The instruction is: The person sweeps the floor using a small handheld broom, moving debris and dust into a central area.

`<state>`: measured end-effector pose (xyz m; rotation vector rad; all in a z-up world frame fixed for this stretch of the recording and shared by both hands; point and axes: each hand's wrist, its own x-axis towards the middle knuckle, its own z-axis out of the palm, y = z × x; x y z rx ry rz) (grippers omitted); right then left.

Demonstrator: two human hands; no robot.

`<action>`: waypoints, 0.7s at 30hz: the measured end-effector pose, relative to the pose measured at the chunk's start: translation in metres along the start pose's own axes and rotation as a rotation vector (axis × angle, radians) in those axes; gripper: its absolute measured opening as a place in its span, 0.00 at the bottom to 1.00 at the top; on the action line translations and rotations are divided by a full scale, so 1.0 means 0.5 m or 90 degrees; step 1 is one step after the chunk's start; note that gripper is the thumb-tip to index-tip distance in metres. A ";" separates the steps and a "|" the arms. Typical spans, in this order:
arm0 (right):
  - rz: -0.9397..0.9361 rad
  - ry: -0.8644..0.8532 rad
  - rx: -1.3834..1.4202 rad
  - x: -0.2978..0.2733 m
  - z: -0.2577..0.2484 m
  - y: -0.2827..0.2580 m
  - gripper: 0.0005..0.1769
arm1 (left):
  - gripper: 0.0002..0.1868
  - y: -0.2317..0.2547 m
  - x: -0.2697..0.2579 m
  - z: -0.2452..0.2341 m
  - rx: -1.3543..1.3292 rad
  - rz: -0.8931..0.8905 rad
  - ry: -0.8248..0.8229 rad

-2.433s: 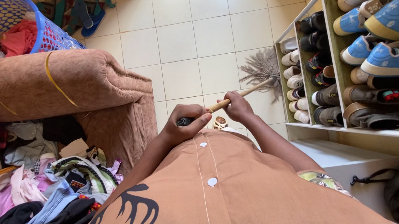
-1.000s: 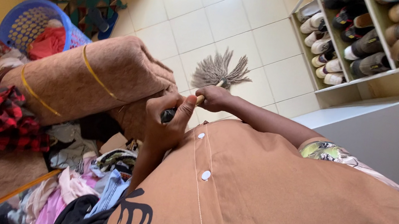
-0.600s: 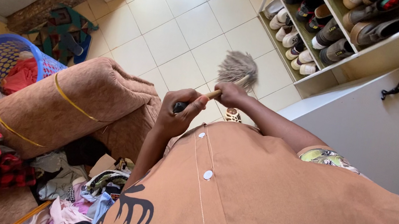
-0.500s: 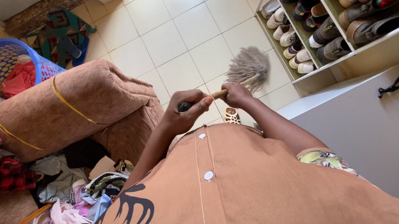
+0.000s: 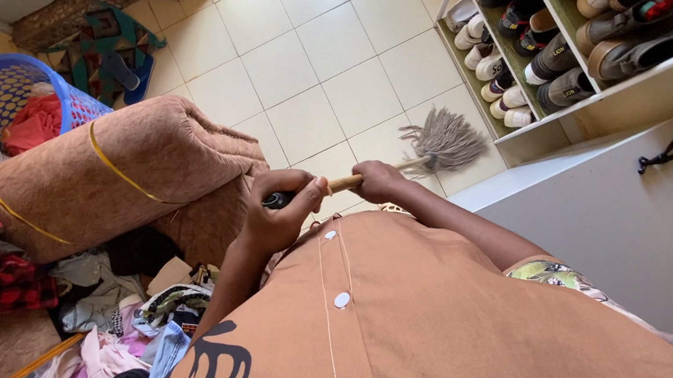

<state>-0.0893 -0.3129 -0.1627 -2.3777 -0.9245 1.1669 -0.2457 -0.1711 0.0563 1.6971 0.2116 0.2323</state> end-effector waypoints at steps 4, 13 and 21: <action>-0.066 -0.037 -0.009 0.004 -0.003 -0.073 0.14 | 0.18 0.032 -0.024 -0.014 0.027 0.047 0.052; -0.106 0.047 0.005 0.102 0.017 -0.088 0.16 | 0.18 -0.017 -0.020 0.008 0.016 0.196 0.131; -0.045 0.192 0.029 0.136 0.007 -0.061 0.21 | 0.17 -0.147 0.034 0.045 0.112 0.287 0.137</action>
